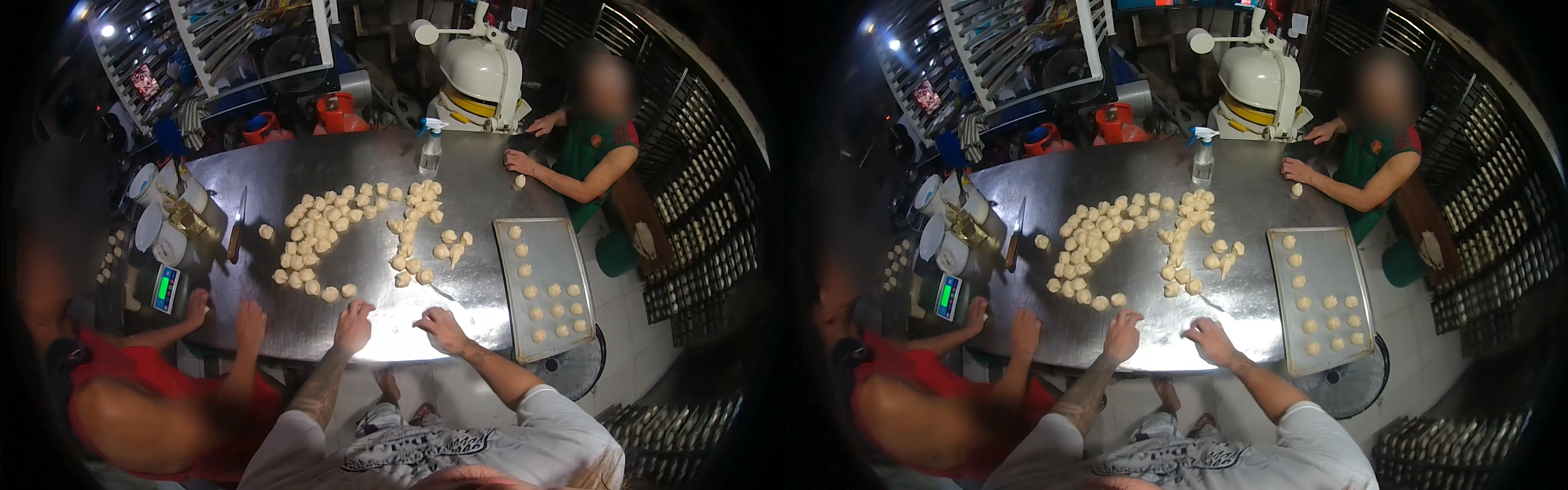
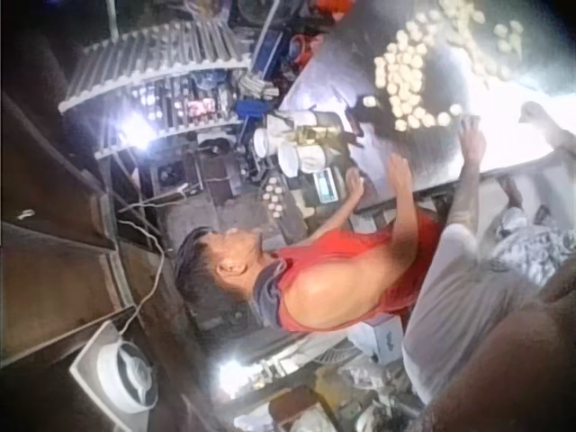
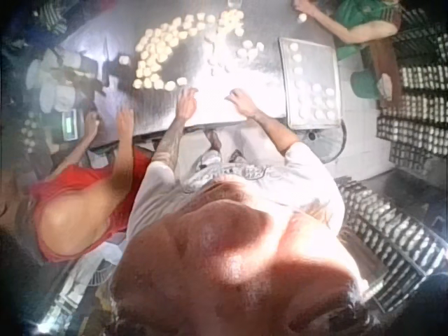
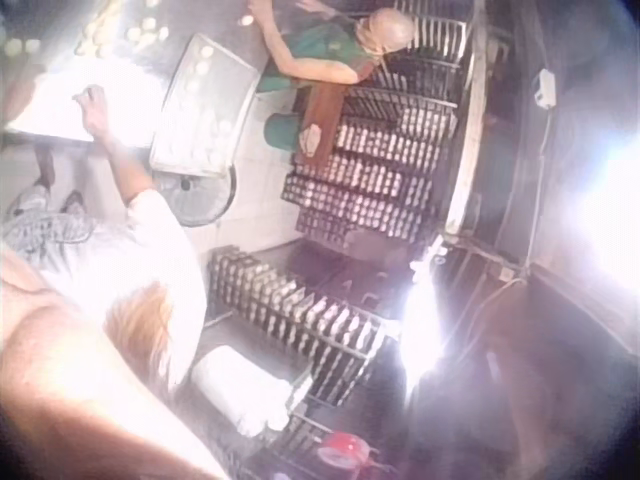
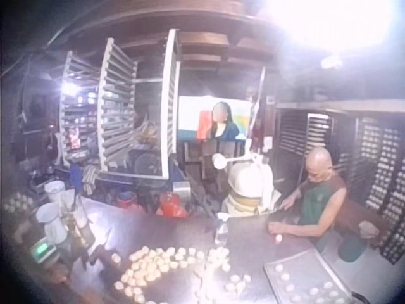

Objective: The person cuts small pieces of dough from a larger pile, rolls them into balls by hand, and places them onto a metal baking tray on a stainless steel table.

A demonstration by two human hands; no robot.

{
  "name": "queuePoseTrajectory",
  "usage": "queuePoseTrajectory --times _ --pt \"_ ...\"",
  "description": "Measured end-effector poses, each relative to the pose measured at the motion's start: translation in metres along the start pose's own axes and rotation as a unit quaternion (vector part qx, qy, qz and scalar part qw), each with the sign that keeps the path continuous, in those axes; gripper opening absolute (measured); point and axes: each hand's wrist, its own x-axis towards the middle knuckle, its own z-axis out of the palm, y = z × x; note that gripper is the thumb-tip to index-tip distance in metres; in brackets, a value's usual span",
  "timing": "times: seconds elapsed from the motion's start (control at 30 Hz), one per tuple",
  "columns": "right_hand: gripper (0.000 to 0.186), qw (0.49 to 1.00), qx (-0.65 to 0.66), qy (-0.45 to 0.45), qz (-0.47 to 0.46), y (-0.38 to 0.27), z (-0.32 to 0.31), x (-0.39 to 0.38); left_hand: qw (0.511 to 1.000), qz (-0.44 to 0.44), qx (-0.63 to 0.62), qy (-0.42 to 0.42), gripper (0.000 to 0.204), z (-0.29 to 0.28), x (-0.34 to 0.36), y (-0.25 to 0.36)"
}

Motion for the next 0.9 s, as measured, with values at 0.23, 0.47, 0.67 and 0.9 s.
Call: queuePoseTrajectory --times 0.23,0.47,0.67,0.9 --pt "0.023 0.992 0.06 0.075 0.083 -0.032 0.034 -0.013 0.999 -0.01 -0.034 -0.03 0.02 0.02 -0.02 0.014" --pt "0.025 0.994 -0.042 0.099 0.018 -0.008 0.005 0.043 0.999 0.015 0.037 0.01 0.024 0.007 0.037 0.035" --pt "0.029 0.991 0.093 0.093 0.035 -0.015 0.028 -0.02 0.995 -0.069 -0.051 -0.049 0.018 0.025 -0.042 0.001" --pt "0.017 0.992 -0.024 0.106 0.064 -0.026 0.015 0.053 0.996 0.0 0.032 0.085 0.014 0.012 0.046 0.045"
